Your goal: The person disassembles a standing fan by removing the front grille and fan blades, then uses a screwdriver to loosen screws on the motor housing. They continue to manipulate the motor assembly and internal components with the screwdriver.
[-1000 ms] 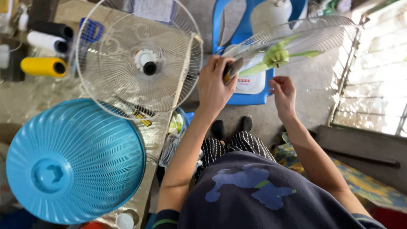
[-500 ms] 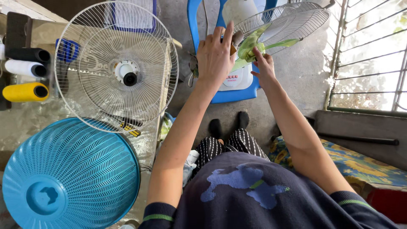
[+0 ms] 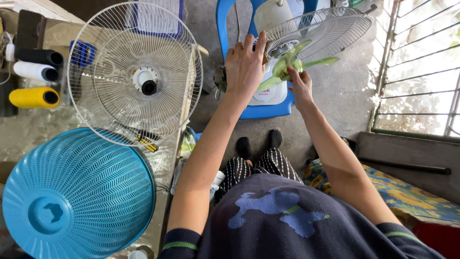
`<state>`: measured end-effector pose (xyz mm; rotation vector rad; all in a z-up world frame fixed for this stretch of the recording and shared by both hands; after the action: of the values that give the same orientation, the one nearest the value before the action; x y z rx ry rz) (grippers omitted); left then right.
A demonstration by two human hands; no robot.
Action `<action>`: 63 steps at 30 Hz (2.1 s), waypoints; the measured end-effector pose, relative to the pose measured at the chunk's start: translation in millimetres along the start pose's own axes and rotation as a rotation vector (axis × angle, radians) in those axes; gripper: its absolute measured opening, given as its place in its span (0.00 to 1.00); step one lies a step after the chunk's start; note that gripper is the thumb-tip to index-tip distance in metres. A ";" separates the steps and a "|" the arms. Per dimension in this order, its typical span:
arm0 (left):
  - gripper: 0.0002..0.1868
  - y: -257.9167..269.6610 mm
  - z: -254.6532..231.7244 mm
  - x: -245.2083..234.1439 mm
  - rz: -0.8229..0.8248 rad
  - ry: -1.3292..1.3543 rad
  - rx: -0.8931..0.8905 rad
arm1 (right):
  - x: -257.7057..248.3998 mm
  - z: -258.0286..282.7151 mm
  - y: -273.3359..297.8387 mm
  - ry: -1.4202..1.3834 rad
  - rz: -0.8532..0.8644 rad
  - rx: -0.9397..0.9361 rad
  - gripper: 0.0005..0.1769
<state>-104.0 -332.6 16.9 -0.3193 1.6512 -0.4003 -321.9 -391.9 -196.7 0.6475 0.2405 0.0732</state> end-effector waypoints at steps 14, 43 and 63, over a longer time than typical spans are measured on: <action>0.35 3.4 8.4 -36.0 0.007 0.194 -0.040 | -16.8 -58.2 73.5 -0.055 0.021 -0.147 0.31; 0.10 341.7 157.8 -294.9 -0.939 0.451 -0.853 | 423.8 196.4 222.6 1.240 0.460 -1.071 0.61; 0.14 277.5 159.8 -178.0 -0.688 0.891 -0.966 | 479.0 107.8 166.0 1.539 0.509 -1.000 0.56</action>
<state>82.5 -18.0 39.2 -1.6434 2.5096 -0.2131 170.1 -255.0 -108.4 -0.5018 1.4004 1.1261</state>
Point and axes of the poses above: each hand's wrist, its own y-axis away from the middle knuckle, its own x-axis out of the palm, z = x × y, the point moved 6 cm from there along -y, towards the middle knuckle, and after that the axes turned 7 degrees about x, right-handed, at the moved point
